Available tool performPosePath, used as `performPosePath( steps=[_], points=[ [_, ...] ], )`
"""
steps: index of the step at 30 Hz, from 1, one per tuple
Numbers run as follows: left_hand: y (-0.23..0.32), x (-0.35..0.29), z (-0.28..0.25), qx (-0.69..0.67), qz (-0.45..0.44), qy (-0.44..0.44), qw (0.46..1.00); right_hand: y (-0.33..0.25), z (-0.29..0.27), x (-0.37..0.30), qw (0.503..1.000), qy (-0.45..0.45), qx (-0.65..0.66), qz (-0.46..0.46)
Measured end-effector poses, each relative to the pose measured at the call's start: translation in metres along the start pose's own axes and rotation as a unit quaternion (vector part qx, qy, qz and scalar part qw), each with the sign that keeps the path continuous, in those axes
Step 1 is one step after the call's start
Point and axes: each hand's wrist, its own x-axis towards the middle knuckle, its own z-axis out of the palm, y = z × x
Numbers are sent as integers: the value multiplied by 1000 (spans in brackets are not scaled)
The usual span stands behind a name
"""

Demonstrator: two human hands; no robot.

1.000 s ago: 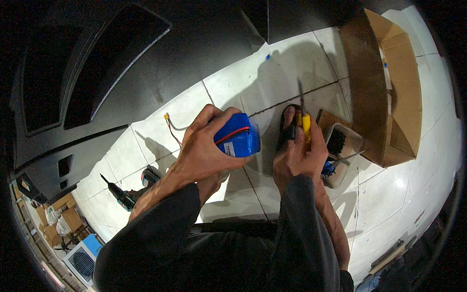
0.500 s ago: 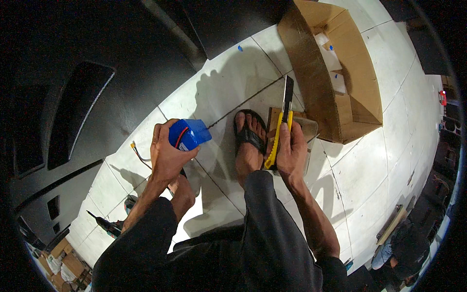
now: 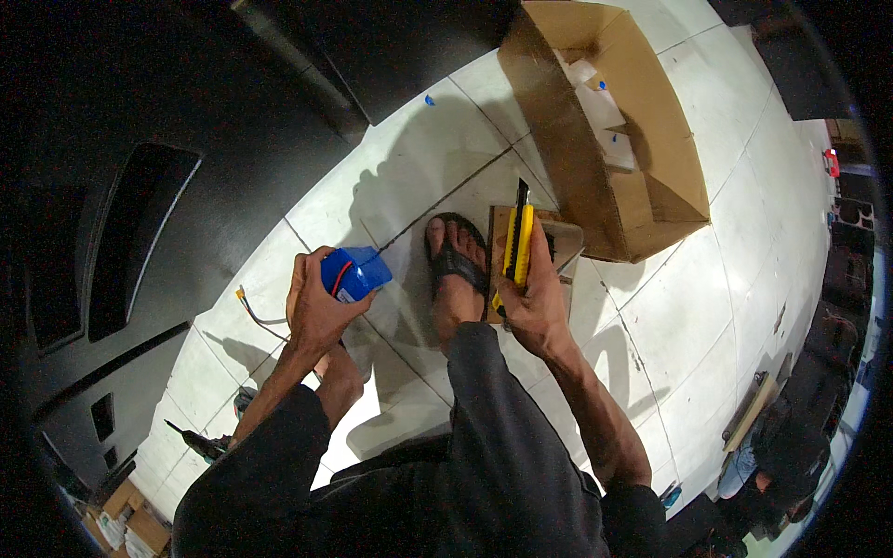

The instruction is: The person installs a blue electronic box into a compartment of a black cabinet. They use a utility knife to cut white foam padding to size and place it around the box to secure it in place.

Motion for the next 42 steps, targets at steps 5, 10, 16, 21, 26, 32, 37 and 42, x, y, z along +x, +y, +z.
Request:
performPosePath(
  steps=[5, 10, 16, 21, 26, 32, 37, 42],
  points=[
    [-7, -2, 5, 40, 45, 27, 998, -16, -31, -20, 998, -39, 32, 36],
    [-7, -2, 6, 32, 56, 24, 998, -5, -74, -79, 984, 107, 99, 107],
    [-13, -1, 11, -20, 63, 22, 998, 55, -112, -139, 917, 342, 109, 172],
    [-12, -2, 10, -26, 82, 48, 995, 106, -111, -155, 925, 287, 161, 190],
    [2, -5, 5, 22, 68, 61, 996, 116, -108, -145, 950, 220, 74, 210],
    [9, -13, 1, 52, 76, 61, 994, 114, -100, -135, 959, 151, 9, 239],
    [7, -15, 6, 50, 74, 63, 994, 184, -86, -133, 972, 172, -144, 72],
    [12, -21, -14, 28, 70, 8, 997, 211, -63, -122, 941, 121, -292, -117]
  ],
)
